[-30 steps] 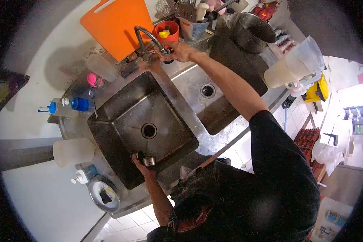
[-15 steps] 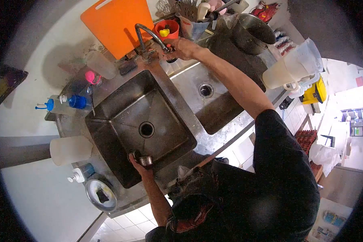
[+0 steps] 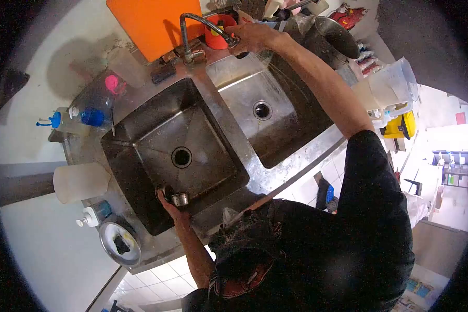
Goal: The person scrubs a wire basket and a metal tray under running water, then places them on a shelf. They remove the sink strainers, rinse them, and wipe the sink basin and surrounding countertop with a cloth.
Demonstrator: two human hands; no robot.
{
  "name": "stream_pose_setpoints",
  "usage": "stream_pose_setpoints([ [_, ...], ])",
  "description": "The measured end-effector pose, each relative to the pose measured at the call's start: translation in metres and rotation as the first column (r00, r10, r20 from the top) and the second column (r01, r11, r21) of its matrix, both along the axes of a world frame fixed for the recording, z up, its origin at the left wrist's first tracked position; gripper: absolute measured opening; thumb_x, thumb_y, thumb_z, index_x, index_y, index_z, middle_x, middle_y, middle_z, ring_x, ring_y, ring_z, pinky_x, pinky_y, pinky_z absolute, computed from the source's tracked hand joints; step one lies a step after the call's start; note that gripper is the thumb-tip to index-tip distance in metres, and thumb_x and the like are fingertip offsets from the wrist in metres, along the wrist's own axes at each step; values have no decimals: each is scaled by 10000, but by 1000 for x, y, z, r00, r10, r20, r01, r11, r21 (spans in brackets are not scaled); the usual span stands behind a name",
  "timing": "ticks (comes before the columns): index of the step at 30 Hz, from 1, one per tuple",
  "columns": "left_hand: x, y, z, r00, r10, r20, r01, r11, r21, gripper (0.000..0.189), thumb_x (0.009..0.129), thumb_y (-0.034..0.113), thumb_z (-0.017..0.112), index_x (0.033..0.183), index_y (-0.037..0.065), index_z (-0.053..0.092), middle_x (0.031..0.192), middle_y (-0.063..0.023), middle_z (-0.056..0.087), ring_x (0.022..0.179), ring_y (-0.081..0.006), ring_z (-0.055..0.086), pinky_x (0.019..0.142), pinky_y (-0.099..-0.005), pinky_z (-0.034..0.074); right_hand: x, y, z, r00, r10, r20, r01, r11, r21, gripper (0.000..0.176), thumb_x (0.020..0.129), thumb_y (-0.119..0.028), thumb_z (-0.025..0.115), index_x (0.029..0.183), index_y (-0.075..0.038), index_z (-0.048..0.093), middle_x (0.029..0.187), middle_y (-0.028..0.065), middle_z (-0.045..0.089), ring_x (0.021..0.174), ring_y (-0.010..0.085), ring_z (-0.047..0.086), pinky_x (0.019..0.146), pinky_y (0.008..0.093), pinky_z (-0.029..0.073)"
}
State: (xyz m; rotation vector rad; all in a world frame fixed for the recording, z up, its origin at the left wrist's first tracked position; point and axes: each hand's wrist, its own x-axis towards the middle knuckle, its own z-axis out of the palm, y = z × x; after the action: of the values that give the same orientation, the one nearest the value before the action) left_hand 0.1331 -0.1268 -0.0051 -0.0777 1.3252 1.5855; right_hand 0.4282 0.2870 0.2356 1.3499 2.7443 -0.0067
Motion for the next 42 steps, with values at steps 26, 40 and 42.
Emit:
stream_pose_setpoints([
  [26, 3, 10, 22, 1000, 6, -1, -6, 995, 96, 689, 890, 584, 513, 1338, 62, 484, 1270, -142, 552, 1077, -324, 594, 847, -505, 535, -7, -32, -36, 825, -279, -492, 140, 944, -300, 588, 844, -283, 718, 1351, -98, 484, 1124, 182, 665, 1036, 351, 638, 876, 408, 491],
  [40, 32, 65, 39, 956, -64, 285, -48, 927, 371, 632, 880, 532, 545, 1274, 38, 525, 1163, -158, 628, 1000, -310, 646, 795, -454, 573, -89, -279, -131, 670, 49, -740, -444, 826, -348, 285, 888, -282, 676, 1075, -75, 616, 1060, 107, 625, 976, 313, 631, 830, 423, 517],
  [42, 33, 75, 46, 951, -182, 252, 77, 924, 376, 630, 872, 530, 561, 1278, 50, 519, 1159, -139, 624, 1042, -288, 626, 797, -437, 565, -95, -289, -157, 695, -4, -719, -434, 795, -424, 239, 904, -254, 655, 1057, -76, 613, 1052, 104, 628, 995, 314, 623, 836, 414, 516],
])
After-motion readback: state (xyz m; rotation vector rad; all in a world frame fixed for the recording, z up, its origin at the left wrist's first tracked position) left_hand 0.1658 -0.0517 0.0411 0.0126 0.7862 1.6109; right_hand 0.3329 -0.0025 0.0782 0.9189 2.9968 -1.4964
